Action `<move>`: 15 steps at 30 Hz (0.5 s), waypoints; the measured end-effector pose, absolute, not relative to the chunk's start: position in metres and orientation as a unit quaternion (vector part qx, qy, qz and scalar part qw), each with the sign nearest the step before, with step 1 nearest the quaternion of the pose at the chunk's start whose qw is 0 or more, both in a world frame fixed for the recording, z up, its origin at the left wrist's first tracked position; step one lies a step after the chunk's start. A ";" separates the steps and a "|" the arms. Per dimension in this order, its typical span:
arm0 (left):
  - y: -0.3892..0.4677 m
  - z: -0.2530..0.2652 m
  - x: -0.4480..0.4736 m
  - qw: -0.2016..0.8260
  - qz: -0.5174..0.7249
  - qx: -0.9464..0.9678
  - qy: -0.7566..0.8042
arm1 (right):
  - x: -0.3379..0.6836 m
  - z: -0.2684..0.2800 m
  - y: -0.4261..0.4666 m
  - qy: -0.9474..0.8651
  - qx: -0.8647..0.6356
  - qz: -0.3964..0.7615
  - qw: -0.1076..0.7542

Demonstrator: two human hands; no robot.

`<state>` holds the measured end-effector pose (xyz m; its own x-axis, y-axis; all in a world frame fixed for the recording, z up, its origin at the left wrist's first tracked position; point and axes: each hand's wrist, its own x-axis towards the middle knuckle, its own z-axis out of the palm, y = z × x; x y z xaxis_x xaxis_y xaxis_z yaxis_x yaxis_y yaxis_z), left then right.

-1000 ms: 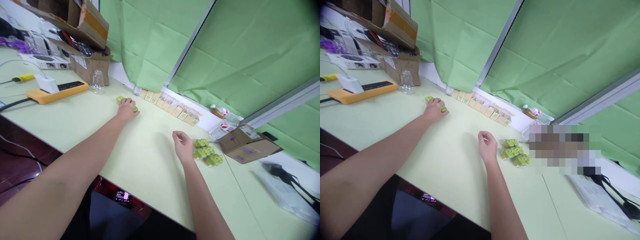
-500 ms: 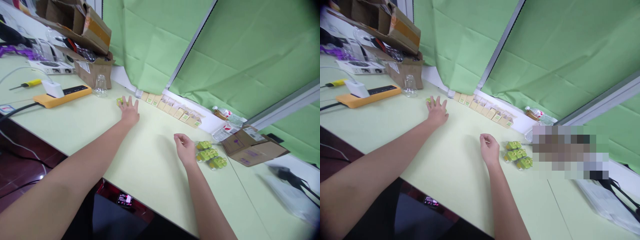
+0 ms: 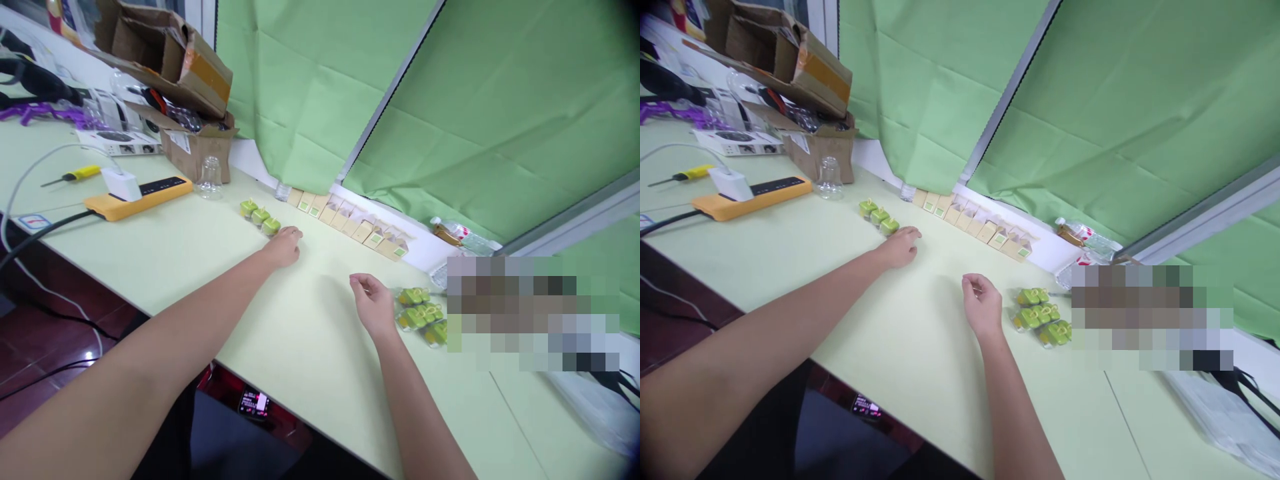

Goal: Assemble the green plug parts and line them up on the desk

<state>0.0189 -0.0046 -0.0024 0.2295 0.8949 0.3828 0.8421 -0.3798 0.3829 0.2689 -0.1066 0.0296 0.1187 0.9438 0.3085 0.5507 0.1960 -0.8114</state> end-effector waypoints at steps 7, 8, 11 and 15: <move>-0.013 0.016 0.017 -0.051 0.304 0.709 0.634 | 0.268 0.028 -0.107 -0.633 -0.590 0.219 0.450; -0.013 0.016 0.016 -0.047 0.294 0.706 0.643 | 0.268 0.028 -0.107 -0.635 -0.588 0.221 0.450; -0.012 0.015 0.014 -0.039 0.266 0.721 0.639 | 0.269 0.027 -0.106 -0.639 -0.586 0.220 0.446; -0.010 0.013 0.015 -0.054 0.237 0.733 0.636 | 0.270 0.025 -0.105 -0.641 -0.586 0.223 0.442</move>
